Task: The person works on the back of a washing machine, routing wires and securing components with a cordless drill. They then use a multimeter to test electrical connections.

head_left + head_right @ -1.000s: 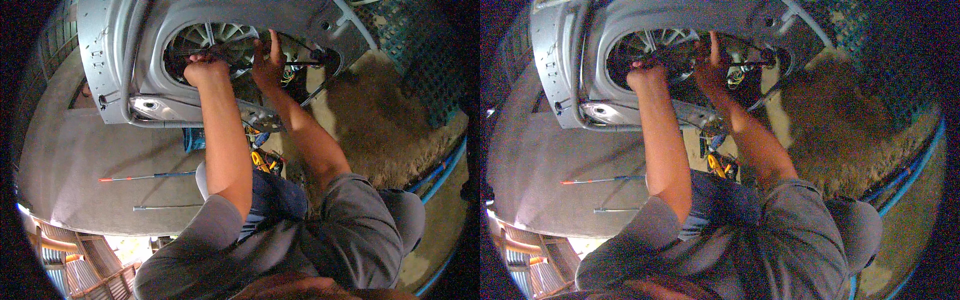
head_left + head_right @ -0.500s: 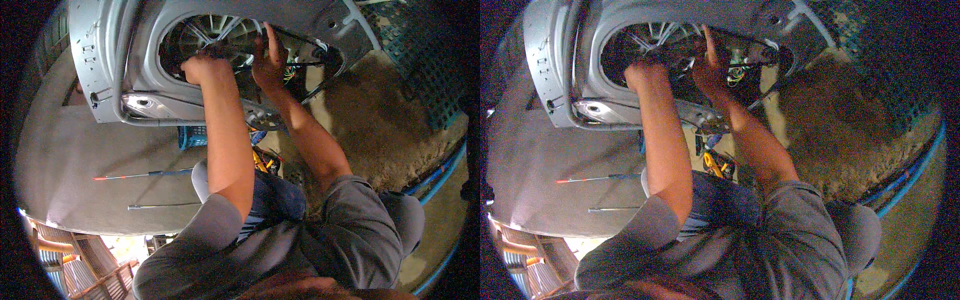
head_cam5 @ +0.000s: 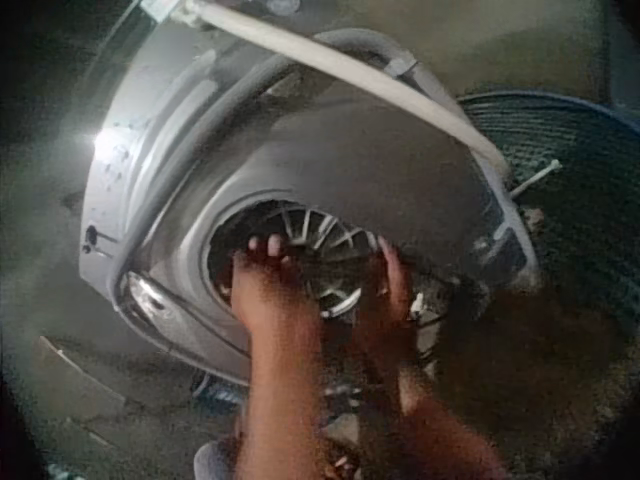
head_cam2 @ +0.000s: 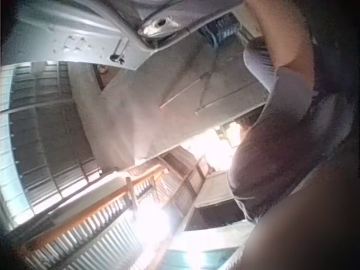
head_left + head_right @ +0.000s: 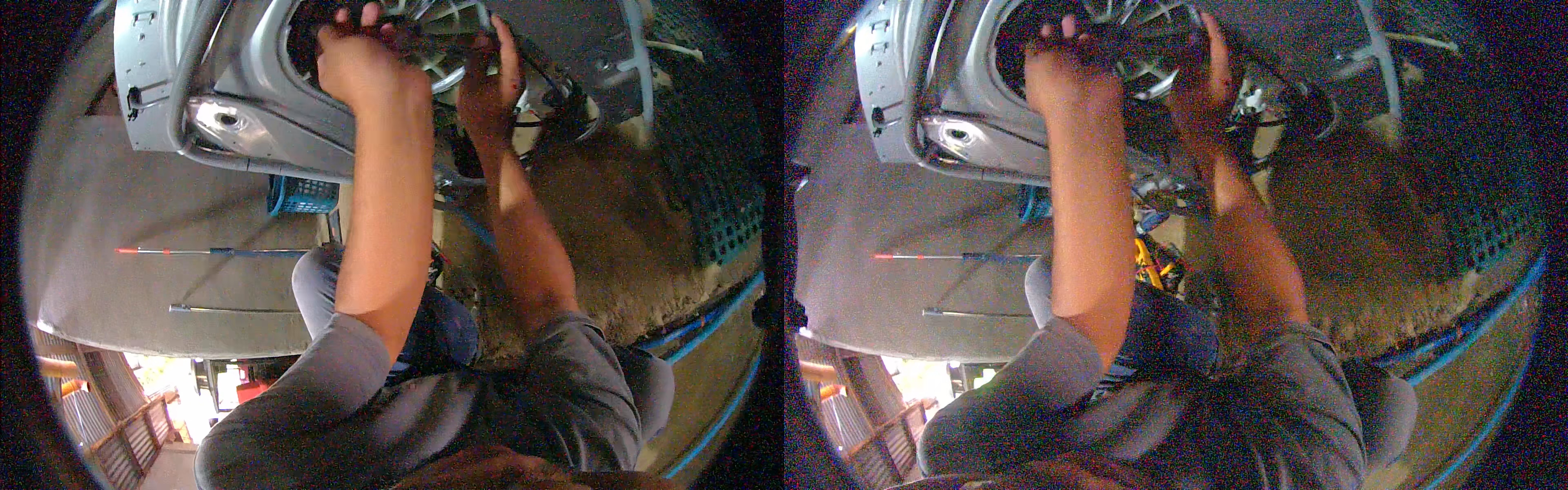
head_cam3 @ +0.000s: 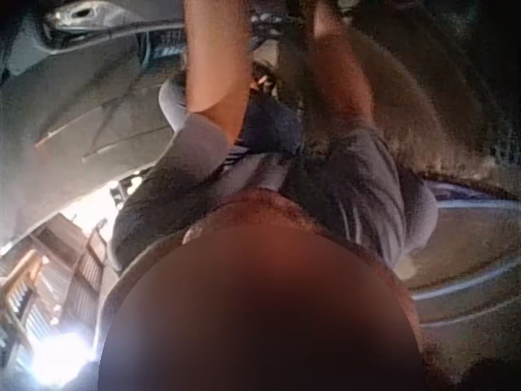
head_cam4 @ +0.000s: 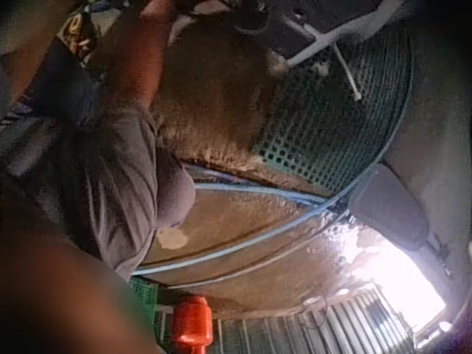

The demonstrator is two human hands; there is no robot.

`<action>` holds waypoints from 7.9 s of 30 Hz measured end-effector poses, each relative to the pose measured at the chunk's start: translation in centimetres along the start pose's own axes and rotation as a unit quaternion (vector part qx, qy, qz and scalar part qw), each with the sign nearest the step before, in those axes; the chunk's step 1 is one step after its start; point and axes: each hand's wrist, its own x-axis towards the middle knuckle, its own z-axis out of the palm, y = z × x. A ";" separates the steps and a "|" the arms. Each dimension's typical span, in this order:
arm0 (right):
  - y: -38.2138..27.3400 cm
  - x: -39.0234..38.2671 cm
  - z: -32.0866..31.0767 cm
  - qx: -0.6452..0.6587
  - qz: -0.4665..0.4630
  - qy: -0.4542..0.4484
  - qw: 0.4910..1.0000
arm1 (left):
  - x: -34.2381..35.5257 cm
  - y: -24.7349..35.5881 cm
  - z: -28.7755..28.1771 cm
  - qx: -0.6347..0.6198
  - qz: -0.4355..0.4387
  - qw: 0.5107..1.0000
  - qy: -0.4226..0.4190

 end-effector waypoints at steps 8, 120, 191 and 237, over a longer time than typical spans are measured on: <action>-3.4 0.9 -1.0 -0.048 0.147 -0.056 0.986 | -1.4 1.0 3.3 0.065 0.140 0.988 0.007; -4.9 2.7 6.5 -0.223 -0.343 -0.281 0.868 | -5.4 12.0 -6.3 0.821 0.485 0.181 -0.239; -2.6 4.7 8.1 -0.188 -0.440 -0.440 0.760 | -5.8 6.9 -9.2 0.875 0.374 0.159 -0.264; -6.5 6.9 4.9 -0.292 -0.351 -0.603 0.654 | -7.6 2.7 -5.9 0.927 0.159 0.148 -0.305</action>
